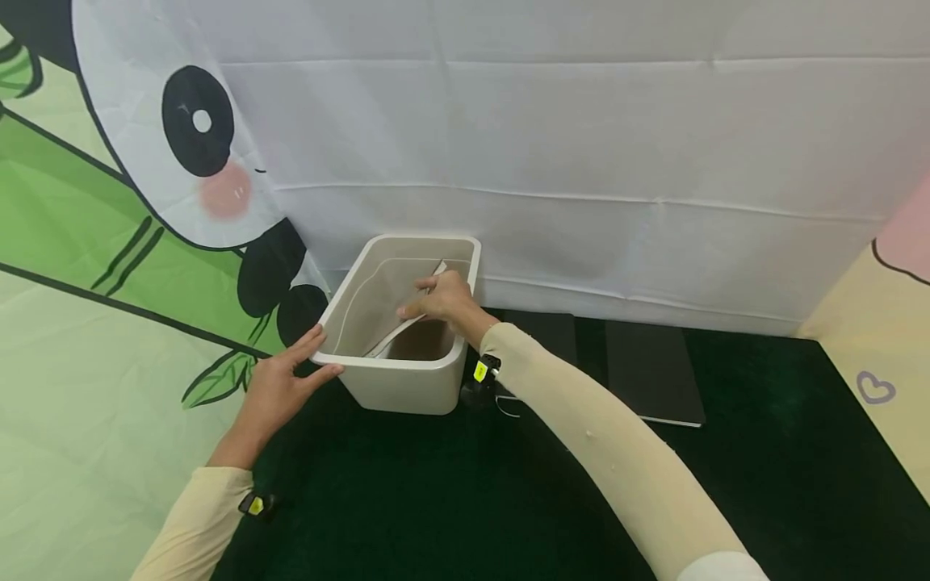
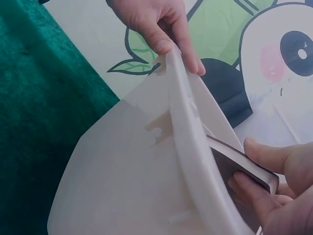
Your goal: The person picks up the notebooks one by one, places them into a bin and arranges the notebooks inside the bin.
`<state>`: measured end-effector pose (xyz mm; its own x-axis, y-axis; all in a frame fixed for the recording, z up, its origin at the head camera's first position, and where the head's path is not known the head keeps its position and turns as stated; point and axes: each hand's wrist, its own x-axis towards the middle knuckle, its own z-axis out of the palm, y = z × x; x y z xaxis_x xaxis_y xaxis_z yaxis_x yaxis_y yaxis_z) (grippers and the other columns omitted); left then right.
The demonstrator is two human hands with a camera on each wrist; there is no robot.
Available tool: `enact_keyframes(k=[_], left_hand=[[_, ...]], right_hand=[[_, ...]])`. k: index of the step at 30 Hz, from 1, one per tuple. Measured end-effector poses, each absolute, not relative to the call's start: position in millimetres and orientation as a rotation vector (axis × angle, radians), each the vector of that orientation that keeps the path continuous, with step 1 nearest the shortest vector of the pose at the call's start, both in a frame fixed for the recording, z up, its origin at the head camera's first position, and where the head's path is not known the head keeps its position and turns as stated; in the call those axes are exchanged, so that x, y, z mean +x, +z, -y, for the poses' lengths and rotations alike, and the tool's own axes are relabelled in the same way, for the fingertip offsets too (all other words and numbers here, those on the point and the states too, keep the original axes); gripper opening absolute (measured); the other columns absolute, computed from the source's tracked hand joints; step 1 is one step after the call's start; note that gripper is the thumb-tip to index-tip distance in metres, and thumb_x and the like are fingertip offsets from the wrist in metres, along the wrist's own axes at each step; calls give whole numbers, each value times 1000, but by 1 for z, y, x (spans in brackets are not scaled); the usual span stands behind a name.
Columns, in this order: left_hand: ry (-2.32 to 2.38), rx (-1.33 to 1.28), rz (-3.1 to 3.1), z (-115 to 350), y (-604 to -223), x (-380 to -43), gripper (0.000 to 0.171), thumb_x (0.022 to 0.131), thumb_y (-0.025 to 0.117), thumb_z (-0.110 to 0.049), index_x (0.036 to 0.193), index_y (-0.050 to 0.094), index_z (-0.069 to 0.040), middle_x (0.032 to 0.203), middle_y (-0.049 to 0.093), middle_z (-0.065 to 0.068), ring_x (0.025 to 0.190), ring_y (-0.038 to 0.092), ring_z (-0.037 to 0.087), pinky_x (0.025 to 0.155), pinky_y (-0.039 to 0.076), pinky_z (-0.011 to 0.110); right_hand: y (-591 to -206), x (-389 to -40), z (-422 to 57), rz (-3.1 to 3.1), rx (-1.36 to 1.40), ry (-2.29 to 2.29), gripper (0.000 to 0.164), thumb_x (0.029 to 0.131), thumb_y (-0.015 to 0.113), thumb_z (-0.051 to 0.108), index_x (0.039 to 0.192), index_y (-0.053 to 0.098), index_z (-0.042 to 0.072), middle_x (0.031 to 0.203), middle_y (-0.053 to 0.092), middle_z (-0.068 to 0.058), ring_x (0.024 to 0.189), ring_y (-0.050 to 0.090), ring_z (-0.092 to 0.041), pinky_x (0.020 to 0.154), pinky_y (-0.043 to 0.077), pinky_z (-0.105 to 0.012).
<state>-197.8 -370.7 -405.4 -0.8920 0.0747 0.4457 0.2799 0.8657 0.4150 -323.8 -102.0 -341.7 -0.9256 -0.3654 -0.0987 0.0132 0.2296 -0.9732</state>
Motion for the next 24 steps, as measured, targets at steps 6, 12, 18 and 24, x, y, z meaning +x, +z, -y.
enact_keyframes(k=[6,12,18,24], left_hand=[[-677,-249,2629,370,-405,-198,69,89,81,-33,147,55,-8,154,50,11,132,53,47,98,48,67],[-671,-256,2614,370,-405,-197,69,88,82,-32,146,56,-7,153,51,12,130,54,47,96,48,67],[-676,-272,2603,370,-407,-198,68,88,82,-32,146,56,-7,153,51,12,130,55,46,95,50,66],[-675,-274,2603,371,-406,-198,68,89,81,-33,146,56,-7,153,50,12,129,56,46,93,51,65]], right_hand=[[-345,-326,106,-2200,-320,-1739,65,77,90,5,136,63,1,138,61,-19,92,76,-25,74,61,-27],[-345,-324,108,-2183,-315,-1707,65,80,88,7,138,61,-2,136,61,-22,96,76,-29,85,61,-35],[-340,-322,102,-2142,-342,-1715,53,88,82,9,135,61,-6,140,58,-22,103,74,-33,89,60,-38],[-328,-321,86,-2162,-390,-1647,43,93,76,10,130,64,-8,136,60,-23,108,72,-35,92,59,-37]])
